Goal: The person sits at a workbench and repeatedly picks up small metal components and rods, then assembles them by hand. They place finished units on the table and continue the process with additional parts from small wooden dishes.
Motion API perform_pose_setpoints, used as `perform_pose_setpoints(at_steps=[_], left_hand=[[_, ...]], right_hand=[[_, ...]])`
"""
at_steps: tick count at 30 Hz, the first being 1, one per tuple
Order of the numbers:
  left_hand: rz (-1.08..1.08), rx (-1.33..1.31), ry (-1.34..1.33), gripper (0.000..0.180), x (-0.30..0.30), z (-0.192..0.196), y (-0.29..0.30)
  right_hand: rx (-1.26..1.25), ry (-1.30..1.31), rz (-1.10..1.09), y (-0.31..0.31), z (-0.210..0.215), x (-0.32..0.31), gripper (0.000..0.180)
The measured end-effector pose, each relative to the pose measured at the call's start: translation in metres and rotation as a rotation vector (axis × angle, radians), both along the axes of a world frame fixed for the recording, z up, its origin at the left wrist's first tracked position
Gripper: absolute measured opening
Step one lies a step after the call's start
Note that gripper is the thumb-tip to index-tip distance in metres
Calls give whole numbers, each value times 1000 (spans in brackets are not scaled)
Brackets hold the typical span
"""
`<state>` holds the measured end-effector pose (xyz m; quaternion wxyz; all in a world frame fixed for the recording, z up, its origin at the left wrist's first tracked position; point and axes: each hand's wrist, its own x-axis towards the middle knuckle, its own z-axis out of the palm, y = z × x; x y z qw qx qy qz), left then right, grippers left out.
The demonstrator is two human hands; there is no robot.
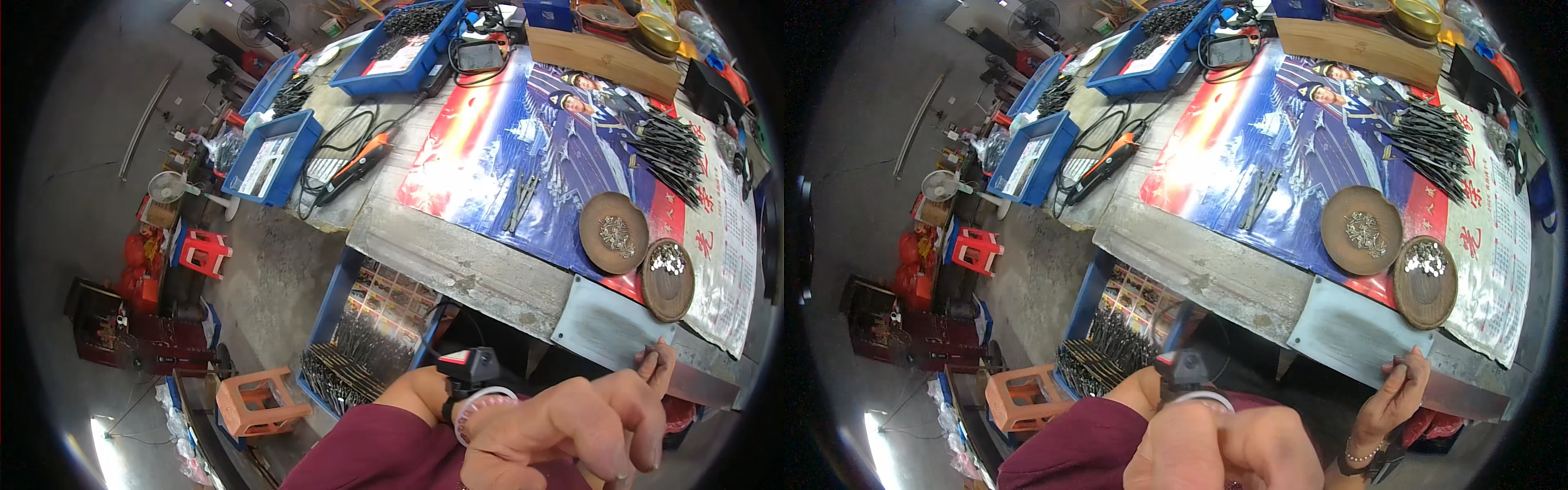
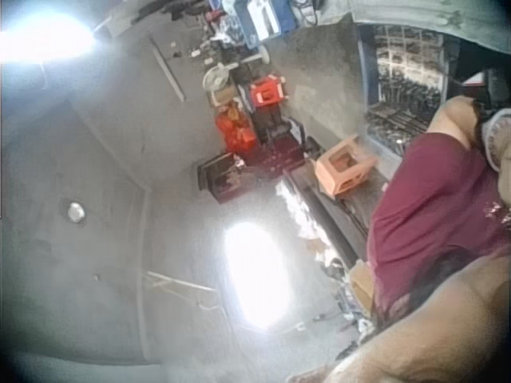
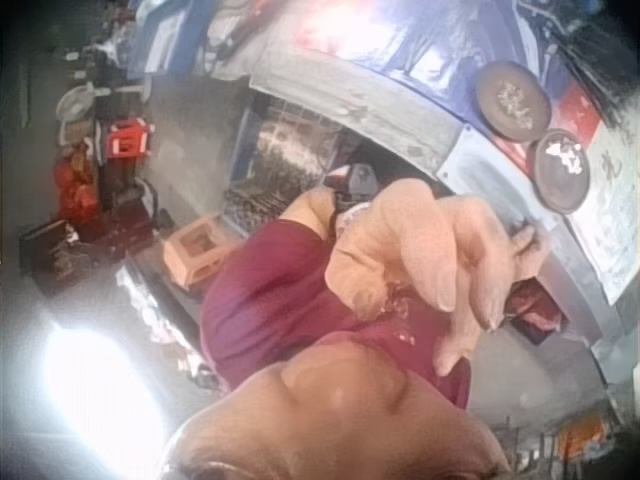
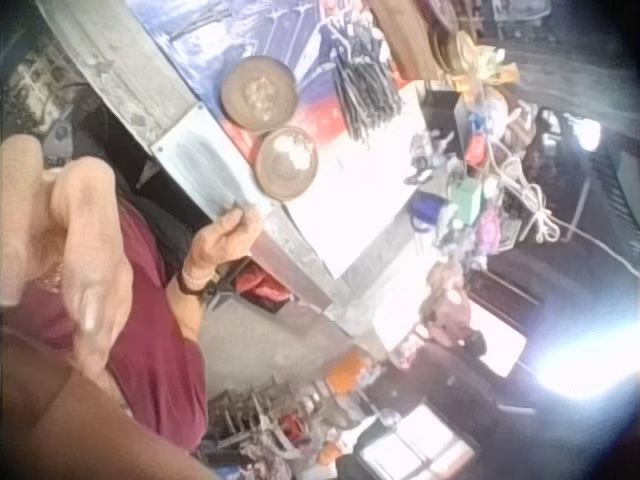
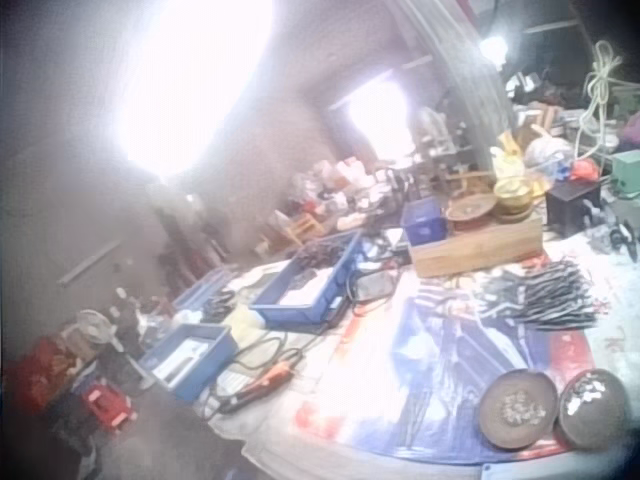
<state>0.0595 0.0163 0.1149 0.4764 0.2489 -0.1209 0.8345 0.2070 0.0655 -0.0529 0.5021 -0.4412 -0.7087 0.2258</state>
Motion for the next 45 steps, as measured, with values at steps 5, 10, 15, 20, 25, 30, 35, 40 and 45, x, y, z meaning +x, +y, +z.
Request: perform_pose_setpoints(at_steps=[5, 10, 15, 20, 25, 30, 35, 40, 45], left_hand=[[-232, -4, -207, 42, 3, 4, -9], [-191, 10, -323, 46, 12, 16, -8], [-223, 5, -243, 46, 8, 9, -8], [-229, 7, -197, 47, 4, 6, -8], [-244, 16, -169, 48, 1, 4, -8], [-255, 18, -147, 48, 0, 0, -8], [-265, 19, -132, 49, -2, -2, -8], [-268, 20, -119, 50, -5, -4, -9], [-265, 6, -109, 51, -6, -5, -12]], right_hand=[[-107, 7, -44, -3, -2, 1, 12], [12, -37, -20, -2, -5, 2, 12], [29, -49, -37, -4, -7, 1, 11], [13, -26, -35, -4, -6, 1, 11], [19, -30, -31, -2, -6, 1, 11], [29, -35, -41, -3, -6, 0, 11], [6, -19, -71, -4, -7, -1, 10], [17, -17, -77, -5, -9, -2, 9], [-17, -20, -91, -6, -9, 0, 9]])
